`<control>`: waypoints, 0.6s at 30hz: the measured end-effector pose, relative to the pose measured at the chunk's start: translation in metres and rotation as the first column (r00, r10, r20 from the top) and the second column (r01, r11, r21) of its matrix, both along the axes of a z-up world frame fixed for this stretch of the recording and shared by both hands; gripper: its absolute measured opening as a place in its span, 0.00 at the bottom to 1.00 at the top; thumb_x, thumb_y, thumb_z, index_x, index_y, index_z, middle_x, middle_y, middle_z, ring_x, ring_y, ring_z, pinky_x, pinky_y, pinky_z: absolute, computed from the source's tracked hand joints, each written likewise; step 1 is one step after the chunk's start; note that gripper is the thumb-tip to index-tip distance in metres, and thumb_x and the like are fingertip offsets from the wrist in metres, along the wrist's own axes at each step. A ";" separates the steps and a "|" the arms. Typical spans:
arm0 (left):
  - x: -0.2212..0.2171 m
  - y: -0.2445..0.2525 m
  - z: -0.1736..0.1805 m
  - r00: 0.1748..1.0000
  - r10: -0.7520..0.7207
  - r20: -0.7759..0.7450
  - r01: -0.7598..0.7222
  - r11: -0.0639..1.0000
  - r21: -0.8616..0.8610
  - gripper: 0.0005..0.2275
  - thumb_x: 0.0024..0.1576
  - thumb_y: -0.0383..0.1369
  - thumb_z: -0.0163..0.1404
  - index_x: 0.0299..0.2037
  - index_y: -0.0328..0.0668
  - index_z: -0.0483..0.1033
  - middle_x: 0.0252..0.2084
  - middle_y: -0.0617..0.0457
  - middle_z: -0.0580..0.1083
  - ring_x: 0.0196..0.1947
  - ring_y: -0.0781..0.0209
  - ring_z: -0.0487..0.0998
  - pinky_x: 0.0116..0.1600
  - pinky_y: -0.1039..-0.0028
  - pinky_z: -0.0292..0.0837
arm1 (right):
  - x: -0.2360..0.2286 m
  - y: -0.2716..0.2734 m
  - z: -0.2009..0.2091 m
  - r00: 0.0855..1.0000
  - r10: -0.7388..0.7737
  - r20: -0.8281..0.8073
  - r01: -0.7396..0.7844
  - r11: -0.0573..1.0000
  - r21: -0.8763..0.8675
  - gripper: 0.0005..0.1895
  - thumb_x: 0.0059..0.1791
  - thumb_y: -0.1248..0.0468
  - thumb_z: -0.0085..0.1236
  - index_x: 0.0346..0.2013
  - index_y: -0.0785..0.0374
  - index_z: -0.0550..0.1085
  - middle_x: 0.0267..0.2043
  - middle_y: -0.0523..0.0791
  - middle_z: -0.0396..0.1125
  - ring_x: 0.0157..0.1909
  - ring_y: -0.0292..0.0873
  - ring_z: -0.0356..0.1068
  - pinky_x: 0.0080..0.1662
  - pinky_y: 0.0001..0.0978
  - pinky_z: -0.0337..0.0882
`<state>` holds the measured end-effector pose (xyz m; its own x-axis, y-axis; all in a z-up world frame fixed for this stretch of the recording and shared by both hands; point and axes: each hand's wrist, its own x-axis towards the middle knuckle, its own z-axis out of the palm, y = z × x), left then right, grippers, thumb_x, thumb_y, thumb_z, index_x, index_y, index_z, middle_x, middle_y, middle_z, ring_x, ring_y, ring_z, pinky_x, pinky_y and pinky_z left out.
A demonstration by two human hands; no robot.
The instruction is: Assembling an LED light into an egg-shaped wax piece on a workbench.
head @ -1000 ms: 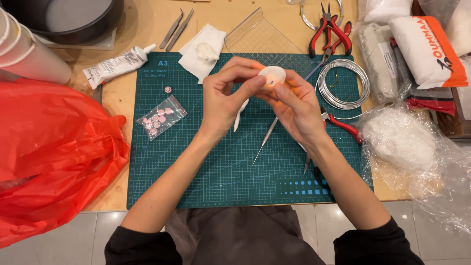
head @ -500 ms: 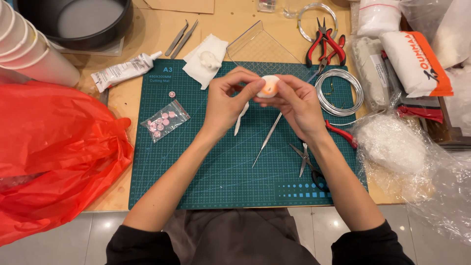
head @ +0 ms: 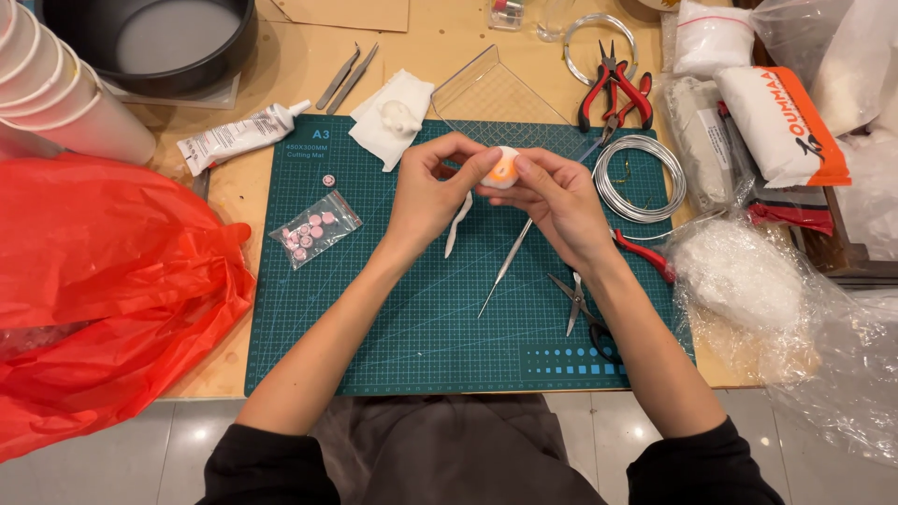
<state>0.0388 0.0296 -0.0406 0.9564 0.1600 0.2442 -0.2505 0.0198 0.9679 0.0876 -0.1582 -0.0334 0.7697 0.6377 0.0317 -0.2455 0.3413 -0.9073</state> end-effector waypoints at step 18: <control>0.021 -0.048 0.003 0.942 -0.185 0.281 -0.132 0.564 0.815 0.05 0.50 0.25 0.58 0.35 0.43 0.84 0.35 0.48 0.77 0.43 0.47 0.77 0.46 0.59 0.70 | 0.054 -0.090 0.008 0.959 -0.268 -0.092 0.284 0.909 0.304 0.18 0.60 0.57 0.54 0.59 0.66 0.71 0.56 0.49 0.72 0.59 0.45 0.74 0.61 0.37 0.74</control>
